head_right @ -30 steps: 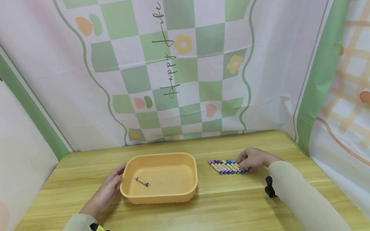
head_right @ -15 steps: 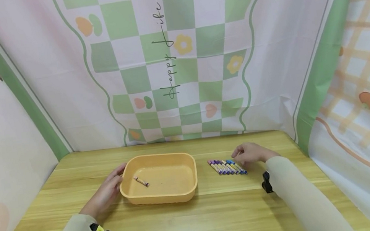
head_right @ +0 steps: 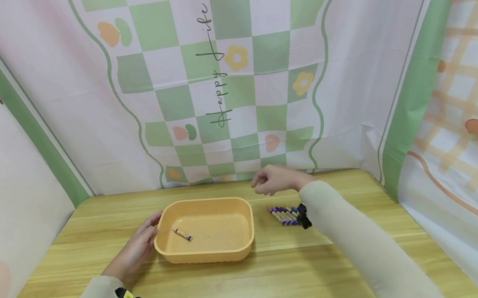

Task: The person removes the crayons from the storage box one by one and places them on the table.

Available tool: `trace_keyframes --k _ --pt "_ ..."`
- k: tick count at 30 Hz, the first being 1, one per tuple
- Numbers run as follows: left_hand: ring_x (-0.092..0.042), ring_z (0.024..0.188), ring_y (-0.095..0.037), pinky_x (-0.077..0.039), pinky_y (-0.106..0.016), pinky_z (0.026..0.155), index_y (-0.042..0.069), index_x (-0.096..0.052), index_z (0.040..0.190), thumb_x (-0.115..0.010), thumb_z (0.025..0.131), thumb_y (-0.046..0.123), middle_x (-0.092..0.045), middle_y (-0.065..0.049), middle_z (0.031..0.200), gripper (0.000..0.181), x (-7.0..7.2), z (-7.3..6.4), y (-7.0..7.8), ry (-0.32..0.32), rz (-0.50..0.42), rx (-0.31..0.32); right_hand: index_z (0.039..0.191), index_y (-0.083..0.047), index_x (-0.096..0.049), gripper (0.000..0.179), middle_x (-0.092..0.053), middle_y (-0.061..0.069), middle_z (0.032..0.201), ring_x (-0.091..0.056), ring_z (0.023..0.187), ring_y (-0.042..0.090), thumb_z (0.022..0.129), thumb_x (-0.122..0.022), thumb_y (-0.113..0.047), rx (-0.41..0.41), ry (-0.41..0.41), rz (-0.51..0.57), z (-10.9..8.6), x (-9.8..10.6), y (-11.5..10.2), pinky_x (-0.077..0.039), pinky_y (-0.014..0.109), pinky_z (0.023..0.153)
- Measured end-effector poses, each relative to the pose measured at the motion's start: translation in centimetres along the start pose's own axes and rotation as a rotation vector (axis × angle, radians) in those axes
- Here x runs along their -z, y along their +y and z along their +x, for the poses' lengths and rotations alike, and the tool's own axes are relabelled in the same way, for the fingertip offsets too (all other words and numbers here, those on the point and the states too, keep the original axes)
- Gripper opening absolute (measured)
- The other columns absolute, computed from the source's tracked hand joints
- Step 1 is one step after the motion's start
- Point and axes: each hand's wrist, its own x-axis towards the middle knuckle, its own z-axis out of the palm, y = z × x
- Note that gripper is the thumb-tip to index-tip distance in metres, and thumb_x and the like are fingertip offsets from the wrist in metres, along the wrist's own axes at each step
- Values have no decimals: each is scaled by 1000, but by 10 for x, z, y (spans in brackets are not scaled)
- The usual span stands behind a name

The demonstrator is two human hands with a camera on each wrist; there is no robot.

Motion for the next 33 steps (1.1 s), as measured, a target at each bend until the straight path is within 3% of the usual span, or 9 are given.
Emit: trace_keyframes --k 6,13,22,29,33 --pt "-24 147 -34 -25 -47 119 5 -17 159 -38 101 7 -16 -16 164 62 0 -1 1 4 8 2 119 -1 -67 32 -69 8 99 -65 88 19 92 -67 -16 68 -61 -38 33 -16 -43 -59 32 76" --pt "-24 147 -36 -26 -47 118 2 -15 159 -37 100 5 -15 -19 164 63 0 0 2 -1 4 -16 121 -4 -68 34 -68 -3 101 -63 94 11 90 -70 -18 109 -140 -95 68 -50 -71 -55 26 81" --pt "-23 147 -37 -26 -47 118 1 -16 159 -38 99 4 -15 -20 164 64 0 2 2 2 -1 -22 125 -6 -65 40 -66 -1 102 -63 93 13 89 -77 -22 62 -270 -11 103 -90 -86 -56 29 79" --pt "-23 147 -38 -25 -49 118 1 -15 159 -36 100 4 -15 -21 163 63 0 2 2 -2 3 -19 122 -13 -68 42 -66 -4 102 -63 91 11 86 -79 -31 36 -292 -72 120 -112 -95 -55 26 79" --pt "-23 147 -38 -25 -50 118 0 -14 159 -36 99 4 -15 -21 163 64 0 2 1 -10 6 -24 120 -10 -67 41 -66 -2 101 -64 89 11 85 -80 -26 6 -316 -9 126 -125 -95 -56 28 79"
